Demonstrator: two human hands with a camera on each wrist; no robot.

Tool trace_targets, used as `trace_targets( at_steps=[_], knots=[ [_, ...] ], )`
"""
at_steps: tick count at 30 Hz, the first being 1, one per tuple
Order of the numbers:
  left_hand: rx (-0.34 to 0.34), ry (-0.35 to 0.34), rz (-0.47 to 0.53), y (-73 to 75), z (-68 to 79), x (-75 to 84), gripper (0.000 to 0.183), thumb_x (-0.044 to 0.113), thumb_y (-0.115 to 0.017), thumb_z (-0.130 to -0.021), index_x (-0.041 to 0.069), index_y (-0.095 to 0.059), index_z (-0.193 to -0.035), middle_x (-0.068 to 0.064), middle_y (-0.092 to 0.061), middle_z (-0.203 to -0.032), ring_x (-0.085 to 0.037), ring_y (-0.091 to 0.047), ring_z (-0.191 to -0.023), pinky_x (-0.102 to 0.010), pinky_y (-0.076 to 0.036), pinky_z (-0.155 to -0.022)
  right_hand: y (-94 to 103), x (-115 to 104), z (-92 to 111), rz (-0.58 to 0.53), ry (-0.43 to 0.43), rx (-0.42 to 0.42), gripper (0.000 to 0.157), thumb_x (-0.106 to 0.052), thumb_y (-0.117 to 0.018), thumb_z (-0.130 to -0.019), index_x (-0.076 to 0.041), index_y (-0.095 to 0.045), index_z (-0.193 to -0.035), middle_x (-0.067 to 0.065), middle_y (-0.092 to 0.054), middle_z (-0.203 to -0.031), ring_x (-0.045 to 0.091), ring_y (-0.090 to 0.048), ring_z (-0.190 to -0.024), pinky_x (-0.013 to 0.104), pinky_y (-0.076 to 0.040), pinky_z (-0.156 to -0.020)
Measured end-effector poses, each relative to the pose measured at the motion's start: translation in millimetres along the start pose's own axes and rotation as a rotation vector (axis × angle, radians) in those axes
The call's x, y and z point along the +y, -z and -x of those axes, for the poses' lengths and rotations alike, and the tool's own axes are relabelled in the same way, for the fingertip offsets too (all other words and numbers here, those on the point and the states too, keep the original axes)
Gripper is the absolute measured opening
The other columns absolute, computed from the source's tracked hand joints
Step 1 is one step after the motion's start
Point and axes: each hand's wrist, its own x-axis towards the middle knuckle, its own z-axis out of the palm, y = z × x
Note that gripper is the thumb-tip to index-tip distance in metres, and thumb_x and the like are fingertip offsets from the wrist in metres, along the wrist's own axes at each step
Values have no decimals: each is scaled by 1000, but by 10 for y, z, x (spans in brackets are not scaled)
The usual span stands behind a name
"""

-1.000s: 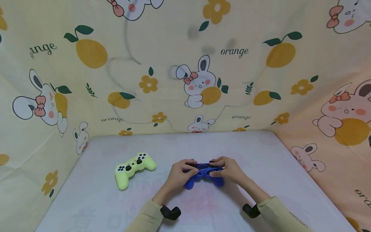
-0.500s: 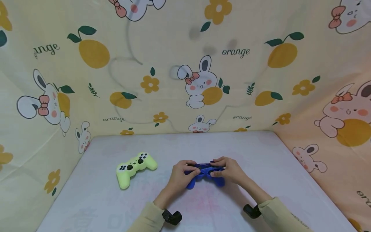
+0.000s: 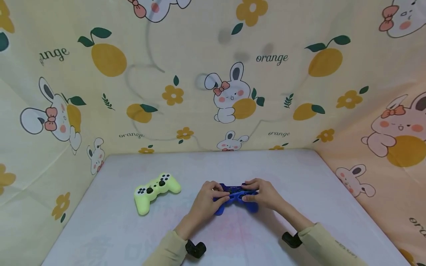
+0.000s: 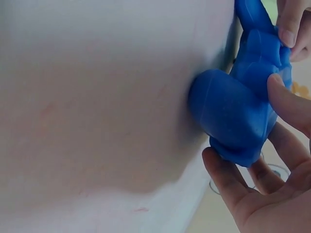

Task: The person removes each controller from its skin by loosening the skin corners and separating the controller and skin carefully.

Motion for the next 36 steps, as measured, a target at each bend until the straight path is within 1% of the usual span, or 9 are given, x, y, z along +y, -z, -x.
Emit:
trace_targets(
  at_steps=[3, 7, 11, 16, 20, 23, 27, 31, 36],
  knots=[
    [-18, -19, -32, 9, 7, -5, 18, 20, -76, -89, 12, -79, -104, 4, -60, -98, -14, -50, -94, -28, -48, -81, 10, 5, 10, 15, 22, -11, 45, -31, -82, -81, -6, -72, -118, 15, -62, -126, 42, -51, -122, 58, -39, -100],
    [-2, -34, -64, 26, -2, -11, 18, 21, -77, -88, 12, -79, -102, 4, -62, -97, -14, -52, -93, -29, -49, -81, 23, 23, 5, 32, 77, -12, 46, -34, -81, -82, -6, -72, -118, 16, -62, -126, 42, -52, -120, 58, -39, -99],
    [3, -21, -59, 48, -11, -25, 19, 22, -79, -86, 10, -79, -101, 4, -65, -96, -14, -55, -94, -30, -49, -83, 21, 72, 21, 35, 105, -22, 49, -38, -79, -83, -7, -71, -120, 14, -62, -128, 40, -52, -121, 57, -40, -99],
    [-30, 11, -91, 83, -9, -52, 26, 27, -80, -85, 11, -77, -104, 3, -64, -100, -15, -55, -98, -30, -48, -87, 28, 125, 52, 46, 169, -56, 54, -39, -76, -87, -6, -65, -128, 16, -57, -135, 39, -48, -126, 55, -40, -100],
    [-61, 83, -99, 117, 13, -78, 33, 31, -82, -82, 10, -73, -106, 2, -60, -105, -14, -55, -99, -31, -49, -88, 56, 128, 78, 55, 204, -98, 59, -26, -78, -86, -1, -58, -135, 19, -50, -141, 39, -45, -129, 48, -48, -93],
    [-102, 150, -35, 136, 39, -92, 43, 31, -86, -78, 8, -68, -110, 2, -55, -108, -13, -55, -97, -31, -50, -87, 51, 122, 124, 17, 138, -121, 71, -14, -83, -80, 5, -49, -140, 23, -47, -143, 39, -50, -124, 39, -53, -85],
    [-167, 220, 43, 152, 52, -97, 57, 32, -90, -72, 9, -62, -116, 3, -49, -114, -14, -54, -101, -32, -49, -90, 27, 117, 199, -89, 3, -95, 88, -6, -89, -70, 9, -40, -142, 28, -47, -138, 38, -58, -112, 39, -54, -83],
    [-192, 245, 57, 160, 53, -110, 61, 33, -91, -70, 10, -59, -117, 3, -51, -116, -14, -53, -106, -32, -47, -94, 14, 131, 240, -179, -74, -48, 84, -2, -90, -65, 9, -44, -134, 25, -54, -128, 36, -62, -104, 42, -54, -83],
    [-155, 209, 91, 169, 57, -162, 60, 30, -93, -67, 10, -58, -111, 3, -56, -110, -15, -56, -102, -31, -48, -90, 0, 162, 226, -209, -132, -5, 71, -6, -91, -66, 3, -52, -124, 16, -61, -118, 30, -64, -98, 39, -55, -80]
  ],
)
